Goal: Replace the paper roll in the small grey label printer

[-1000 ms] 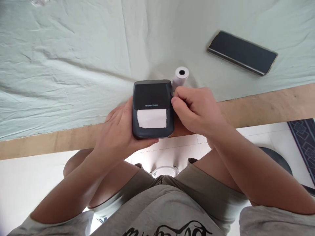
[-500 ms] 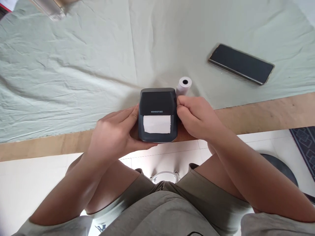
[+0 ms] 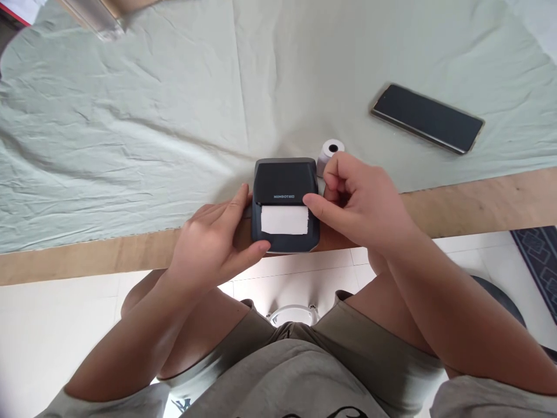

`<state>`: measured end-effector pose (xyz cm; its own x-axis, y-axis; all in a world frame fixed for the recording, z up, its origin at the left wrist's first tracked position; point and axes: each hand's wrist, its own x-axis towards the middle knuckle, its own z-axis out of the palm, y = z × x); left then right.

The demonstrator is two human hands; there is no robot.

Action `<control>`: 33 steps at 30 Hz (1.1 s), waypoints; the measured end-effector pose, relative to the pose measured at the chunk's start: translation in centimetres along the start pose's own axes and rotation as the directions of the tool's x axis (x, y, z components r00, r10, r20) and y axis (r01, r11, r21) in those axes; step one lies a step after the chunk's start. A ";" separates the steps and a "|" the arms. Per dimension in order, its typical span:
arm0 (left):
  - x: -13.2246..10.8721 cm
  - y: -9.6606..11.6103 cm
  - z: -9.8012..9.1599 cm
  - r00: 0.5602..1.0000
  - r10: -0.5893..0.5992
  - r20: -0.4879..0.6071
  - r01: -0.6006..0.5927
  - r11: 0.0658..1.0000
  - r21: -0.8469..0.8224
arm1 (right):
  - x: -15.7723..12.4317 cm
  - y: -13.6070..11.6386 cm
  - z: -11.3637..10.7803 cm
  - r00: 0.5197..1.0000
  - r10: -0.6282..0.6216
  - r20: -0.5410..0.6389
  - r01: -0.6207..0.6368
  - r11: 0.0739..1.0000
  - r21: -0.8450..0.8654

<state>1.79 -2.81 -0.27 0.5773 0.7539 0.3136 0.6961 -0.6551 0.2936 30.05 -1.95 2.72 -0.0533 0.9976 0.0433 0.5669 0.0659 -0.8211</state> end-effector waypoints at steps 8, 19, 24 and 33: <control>0.0 0.5 -0.3 0.998 -0.048 0.046 0.051 0.997 -0.059 | 1.5 -2.4 -1.5 0.986 -0.160 -0.038 0.156 0.984 -0.089; -0.1 0.6 -0.3 1.000 -0.001 0.007 0.001 1.000 -0.024 | 2.4 -3.6 -1.3 0.987 0.131 0.090 -0.150 0.958 0.245; 0.0 0.7 -0.4 0.999 -0.032 0.029 0.033 0.999 -0.038 | 2.1 -4.4 -0.3 0.988 0.139 -0.061 -0.122 0.966 0.226; 0.0 0.7 -0.4 0.999 -0.019 0.026 0.020 0.999 -0.028 | 3.0 -4.1 0.1 0.969 -0.247 -0.010 0.233 0.926 -0.298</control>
<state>2.13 -3.24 0.26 0.5748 0.7671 0.2849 0.6952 -0.6414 0.3245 27.46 0.82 6.16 -0.1836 0.9507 0.2499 0.7573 0.2989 -0.5806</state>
